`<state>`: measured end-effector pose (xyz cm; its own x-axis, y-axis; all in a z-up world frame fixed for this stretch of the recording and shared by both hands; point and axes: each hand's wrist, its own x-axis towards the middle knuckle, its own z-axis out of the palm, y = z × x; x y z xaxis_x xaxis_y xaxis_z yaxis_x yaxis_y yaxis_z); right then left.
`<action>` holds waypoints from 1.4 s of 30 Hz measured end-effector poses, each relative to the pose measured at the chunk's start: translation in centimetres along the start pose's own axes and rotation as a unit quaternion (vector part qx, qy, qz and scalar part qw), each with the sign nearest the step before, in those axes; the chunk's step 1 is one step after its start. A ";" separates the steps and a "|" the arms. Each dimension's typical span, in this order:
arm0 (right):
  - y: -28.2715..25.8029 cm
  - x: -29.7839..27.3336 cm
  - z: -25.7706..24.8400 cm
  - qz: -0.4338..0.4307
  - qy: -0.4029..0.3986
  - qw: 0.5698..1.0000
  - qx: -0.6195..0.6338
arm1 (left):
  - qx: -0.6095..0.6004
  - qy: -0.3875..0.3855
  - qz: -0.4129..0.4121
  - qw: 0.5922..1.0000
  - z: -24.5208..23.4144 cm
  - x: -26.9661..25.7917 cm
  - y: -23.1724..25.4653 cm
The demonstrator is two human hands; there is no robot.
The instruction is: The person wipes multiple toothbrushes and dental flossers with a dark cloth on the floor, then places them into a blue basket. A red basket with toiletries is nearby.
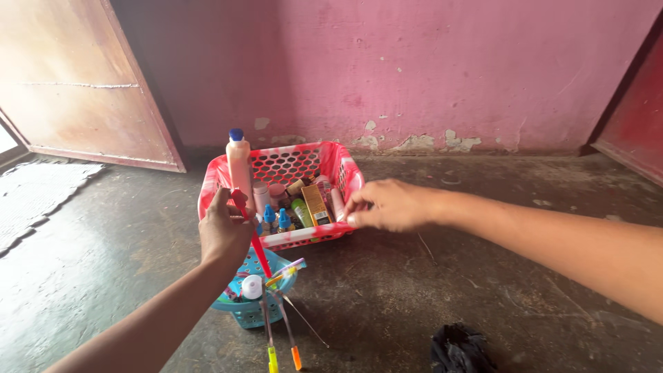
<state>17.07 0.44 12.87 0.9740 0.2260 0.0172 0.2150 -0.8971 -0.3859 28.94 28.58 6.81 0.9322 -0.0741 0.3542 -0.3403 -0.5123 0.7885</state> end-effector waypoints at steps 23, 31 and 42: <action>12.3 0.7 3.1 0.052 -0.023 0.997 -0.060 | 0.183 -0.074 0.173 0.965 1.7 1.1 -13.3; 13.3 -1.7 1.8 0.084 -0.057 0.993 -0.067 | 0.302 -0.105 0.079 0.944 2.6 -1.4 -10.4; 22.8 -9.3 1.1 0.192 -0.115 0.967 -0.120 | 0.244 -0.154 0.258 0.922 12.7 -2.9 3.9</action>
<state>12.87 -21.71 2.90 0.9494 -0.0873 -0.3017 -0.1220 -0.9876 -0.0983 26.46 15.90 2.43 0.6783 -0.6166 0.3996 -0.7223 -0.6592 0.2090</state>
